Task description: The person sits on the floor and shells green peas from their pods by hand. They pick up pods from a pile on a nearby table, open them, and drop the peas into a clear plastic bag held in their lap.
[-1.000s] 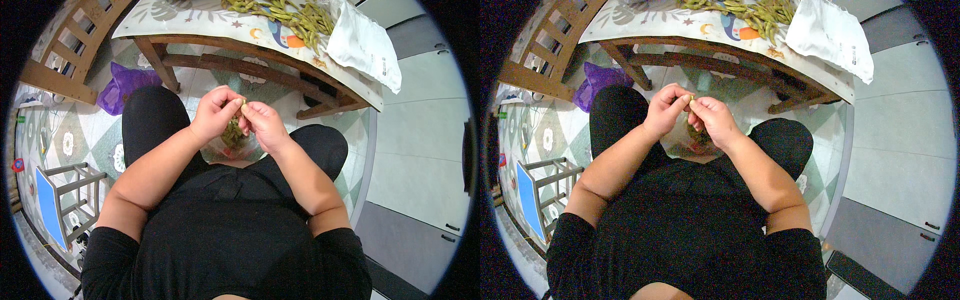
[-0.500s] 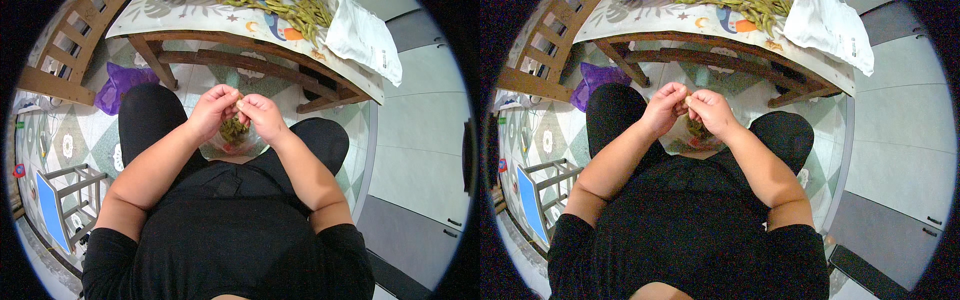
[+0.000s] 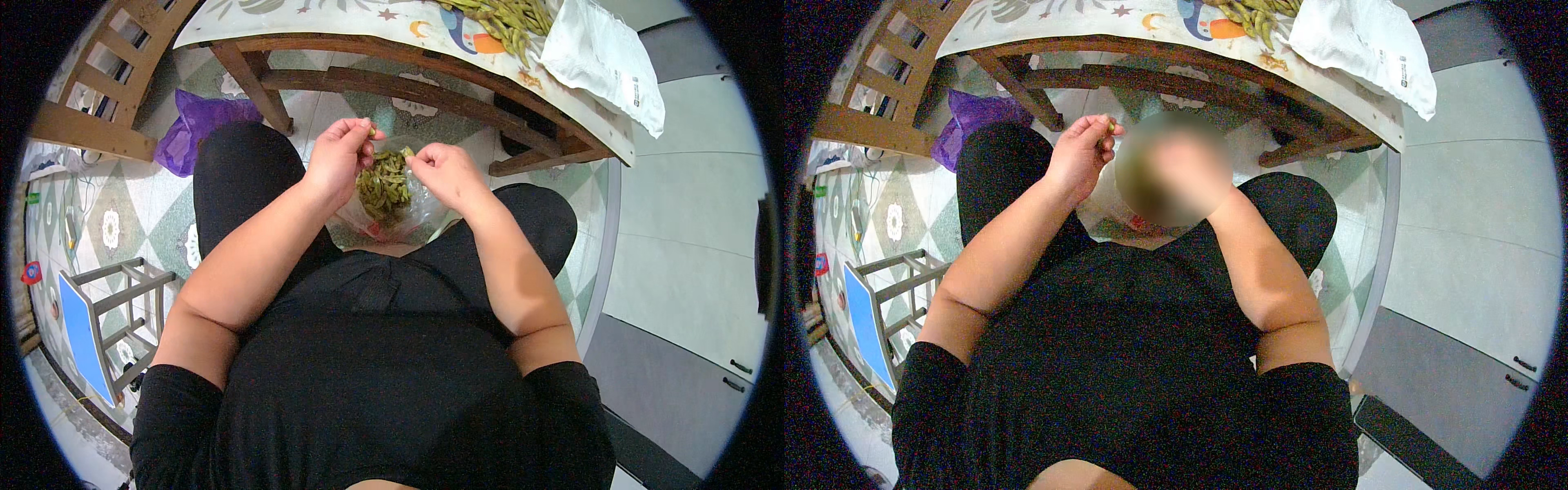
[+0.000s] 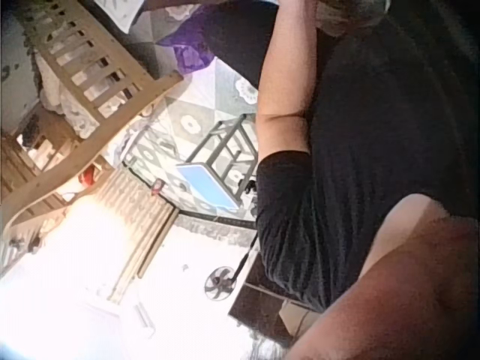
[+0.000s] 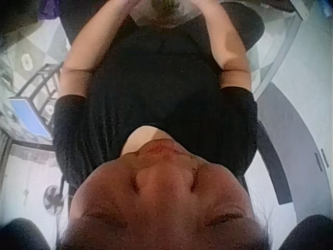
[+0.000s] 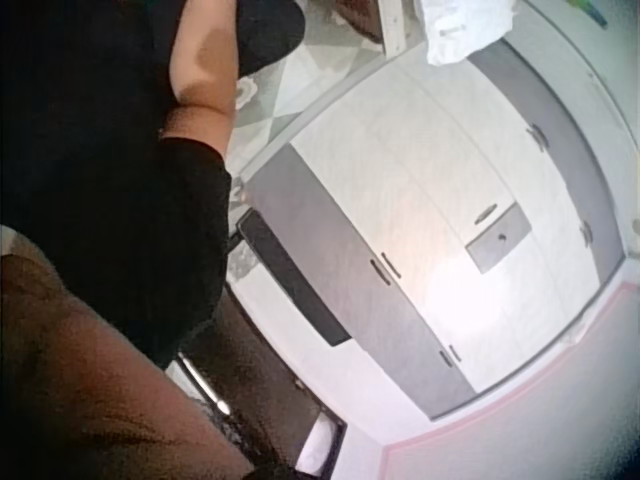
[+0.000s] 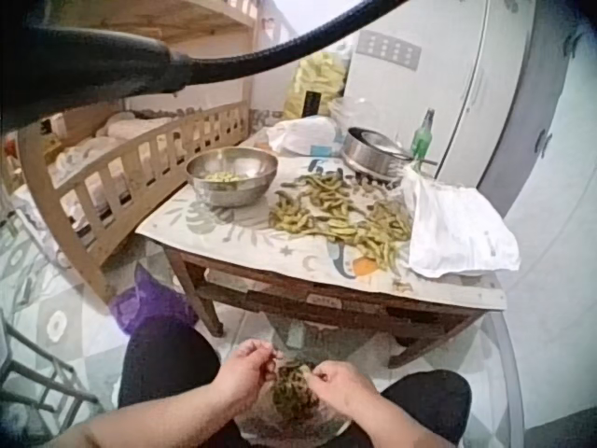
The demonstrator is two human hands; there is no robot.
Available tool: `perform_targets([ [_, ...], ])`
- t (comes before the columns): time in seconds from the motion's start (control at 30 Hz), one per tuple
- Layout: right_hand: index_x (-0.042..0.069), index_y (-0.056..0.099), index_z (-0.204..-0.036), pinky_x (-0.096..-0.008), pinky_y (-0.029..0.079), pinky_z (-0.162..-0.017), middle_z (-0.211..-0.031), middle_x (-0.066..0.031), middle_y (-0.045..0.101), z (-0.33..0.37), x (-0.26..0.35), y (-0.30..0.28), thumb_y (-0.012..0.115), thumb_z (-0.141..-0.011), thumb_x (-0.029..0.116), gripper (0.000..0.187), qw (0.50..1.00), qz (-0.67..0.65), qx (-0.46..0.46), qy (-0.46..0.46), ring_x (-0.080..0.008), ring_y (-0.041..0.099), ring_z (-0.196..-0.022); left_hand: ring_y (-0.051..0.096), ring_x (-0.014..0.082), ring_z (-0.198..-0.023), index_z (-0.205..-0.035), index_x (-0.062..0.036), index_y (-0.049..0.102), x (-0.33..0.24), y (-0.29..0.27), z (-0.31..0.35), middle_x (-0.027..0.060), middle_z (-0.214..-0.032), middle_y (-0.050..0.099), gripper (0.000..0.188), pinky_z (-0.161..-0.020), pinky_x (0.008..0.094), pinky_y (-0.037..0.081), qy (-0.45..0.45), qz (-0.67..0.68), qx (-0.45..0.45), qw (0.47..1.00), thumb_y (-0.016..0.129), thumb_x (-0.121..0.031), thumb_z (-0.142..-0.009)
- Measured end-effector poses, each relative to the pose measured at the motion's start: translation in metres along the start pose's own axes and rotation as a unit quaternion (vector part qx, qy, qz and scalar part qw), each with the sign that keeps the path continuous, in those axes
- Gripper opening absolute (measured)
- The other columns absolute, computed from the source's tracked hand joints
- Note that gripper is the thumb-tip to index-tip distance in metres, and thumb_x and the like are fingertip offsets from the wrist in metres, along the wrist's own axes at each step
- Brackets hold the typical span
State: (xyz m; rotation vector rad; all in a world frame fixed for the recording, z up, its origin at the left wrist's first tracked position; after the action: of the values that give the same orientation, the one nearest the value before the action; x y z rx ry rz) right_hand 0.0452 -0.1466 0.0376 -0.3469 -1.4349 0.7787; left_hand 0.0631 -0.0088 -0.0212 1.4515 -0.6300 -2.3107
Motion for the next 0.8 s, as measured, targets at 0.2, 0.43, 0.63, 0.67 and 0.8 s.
perform_targets([
  [0.2, 0.001, 0.06, -0.08, -0.0253, 0.043, -0.057, -0.065, -0.0074, 0.058, -0.001, 0.015, -0.021, 0.058, -0.075, 0.025, 0.024, 0.996, 0.086, -0.026, -0.014, -0.0125, 0.053, -0.059, 0.04, 0.0092, -0.056, -0.08, -0.0077, 0.045, 0.004, 0.002, 0.001, 0.0003, -0.067, 0.046, 0.014, -0.051, 0.0218, 0.034, -0.044, 0.014, -0.019, 0.999, 0.039, -0.019, -0.086],
  [0.43, 0.004, 0.06, -0.084, -0.0264, 0.042, -0.062, -0.073, -0.0062, 0.056, -0.042, 0.03, -0.127, 0.055, -0.075, 0.02, 0.019, 0.939, 0.021, -0.337, -0.071, -0.0175, 0.054, -0.065, 0.04, 0.0101, -0.055, -0.073, -0.0095, 0.042, 0.014, 0.004, -0.004, -0.0001, -0.064, 0.045, 0.02, -0.049, 0.0231, 0.032, -0.101, 0.023, 0.024, 0.994, 0.038, -0.024, -0.086],
  [0.63, 0.002, 0.059, -0.092, -0.0275, 0.042, -0.064, -0.075, -0.0093, 0.059, -0.103, 0.023, -0.165, 0.057, -0.075, 0.025, 0.029, 0.913, 0.195, -0.358, -0.011, -0.0184, 0.055, -0.068, 0.041, 0.0089, -0.056, -0.074, -0.0093, 0.046, 0.017, 0.005, -0.003, -0.0008, -0.065, 0.047, 0.02, -0.051, 0.022, 0.033, -0.103, -0.042, 0.03, 0.993, 0.039, -0.024, -0.086],
  [0.67, 0.002, 0.059, -0.091, -0.0268, 0.042, -0.064, -0.075, -0.0083, 0.059, -0.108, 0.018, -0.166, 0.057, -0.075, 0.025, 0.029, 0.921, 0.17, -0.349, -0.019, -0.0172, 0.055, -0.067, 0.042, 0.0085, -0.056, -0.075, -0.0089, 0.047, 0.018, 0.005, -0.005, -0.0013, -0.065, 0.047, 0.02, -0.051, 0.0217, 0.034, -0.094, -0.032, 0.04, 0.994, 0.04, -0.023, -0.086],
  [0.8, 0.0, 0.06, -0.084, -0.0264, 0.043, -0.063, -0.074, -0.0079, 0.06, -0.11, 0.008, -0.166, 0.058, -0.073, 0.026, 0.028, 0.938, 0.006, -0.342, -0.062, -0.0157, 0.055, -0.067, 0.042, 0.0086, -0.056, -0.074, -0.0087, 0.047, 0.012, 0.002, -0.002, -0.0012, -0.065, 0.047, 0.019, -0.051, 0.0219, 0.034, -0.096, -0.031, 0.025, 0.995, 0.041, -0.023, -0.085],
])
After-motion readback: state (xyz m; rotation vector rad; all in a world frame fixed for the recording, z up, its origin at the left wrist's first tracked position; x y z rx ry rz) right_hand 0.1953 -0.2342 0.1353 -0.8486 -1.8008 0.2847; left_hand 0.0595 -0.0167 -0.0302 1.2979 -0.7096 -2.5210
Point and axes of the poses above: each hand's wrist, its own z-axis away from the middle knuckle, its own y-axis out of the palm, x = y × z, the point moved 7 cm from there along -z, towards the middle knuckle
